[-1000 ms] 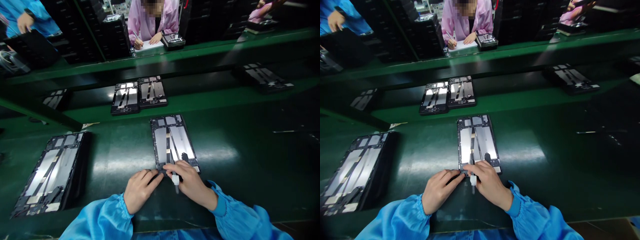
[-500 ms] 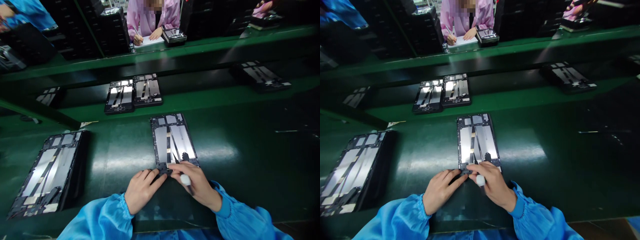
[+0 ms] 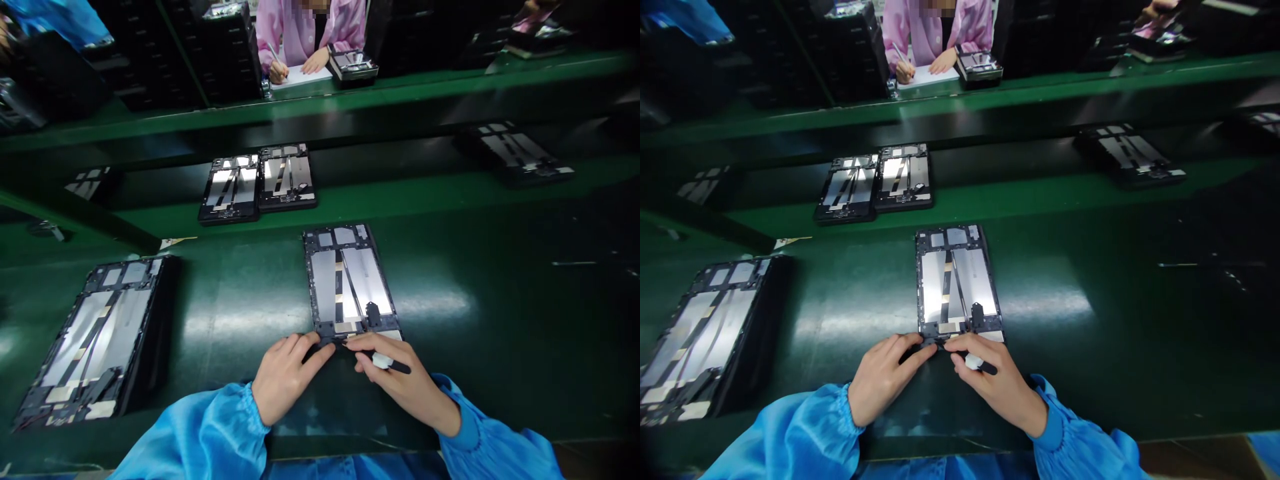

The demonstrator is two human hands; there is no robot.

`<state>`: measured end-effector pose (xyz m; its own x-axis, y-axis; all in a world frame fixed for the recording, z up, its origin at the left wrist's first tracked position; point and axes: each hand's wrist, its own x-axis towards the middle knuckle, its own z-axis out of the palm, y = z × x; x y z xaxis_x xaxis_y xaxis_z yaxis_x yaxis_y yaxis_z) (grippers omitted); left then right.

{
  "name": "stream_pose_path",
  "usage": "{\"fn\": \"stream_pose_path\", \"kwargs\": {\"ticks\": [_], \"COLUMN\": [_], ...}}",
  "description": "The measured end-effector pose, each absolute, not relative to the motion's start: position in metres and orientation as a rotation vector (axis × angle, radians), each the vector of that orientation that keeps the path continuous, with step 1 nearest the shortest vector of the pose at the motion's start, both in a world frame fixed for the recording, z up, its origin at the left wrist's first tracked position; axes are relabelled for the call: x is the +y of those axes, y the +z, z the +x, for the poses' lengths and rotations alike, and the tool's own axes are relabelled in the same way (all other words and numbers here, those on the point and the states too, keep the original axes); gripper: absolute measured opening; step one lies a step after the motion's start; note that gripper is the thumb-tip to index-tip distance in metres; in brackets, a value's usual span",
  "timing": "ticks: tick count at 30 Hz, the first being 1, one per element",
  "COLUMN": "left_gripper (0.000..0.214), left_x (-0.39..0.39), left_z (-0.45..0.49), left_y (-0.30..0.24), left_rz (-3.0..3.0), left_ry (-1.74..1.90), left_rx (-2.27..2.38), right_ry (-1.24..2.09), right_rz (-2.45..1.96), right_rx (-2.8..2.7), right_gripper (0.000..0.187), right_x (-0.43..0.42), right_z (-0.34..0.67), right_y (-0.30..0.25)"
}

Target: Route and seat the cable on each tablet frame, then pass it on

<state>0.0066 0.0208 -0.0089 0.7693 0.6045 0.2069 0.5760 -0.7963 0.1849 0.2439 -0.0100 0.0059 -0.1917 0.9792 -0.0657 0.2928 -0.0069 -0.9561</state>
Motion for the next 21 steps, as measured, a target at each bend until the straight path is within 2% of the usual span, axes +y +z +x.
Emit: {"fn": "stream_pose_path", "kwargs": {"ticks": [11, 21], "left_gripper": [0.037, 0.031], "left_x": [0.022, 0.024], "left_z": [0.000, -0.002], "left_y": [-0.010, -0.009], "left_rz": [2.894, 2.863], "left_ry": [0.447, 0.527], "left_rx": [0.914, 0.902], "right_ry": [1.178, 1.237], "right_rz": [-1.454, -1.285], "right_rx": [-1.457, -1.600], "right_gripper": [0.020, 0.015], "right_x": [-0.013, -0.007], "right_z": [0.261, 0.244], "right_y": [-0.003, 0.005]}}
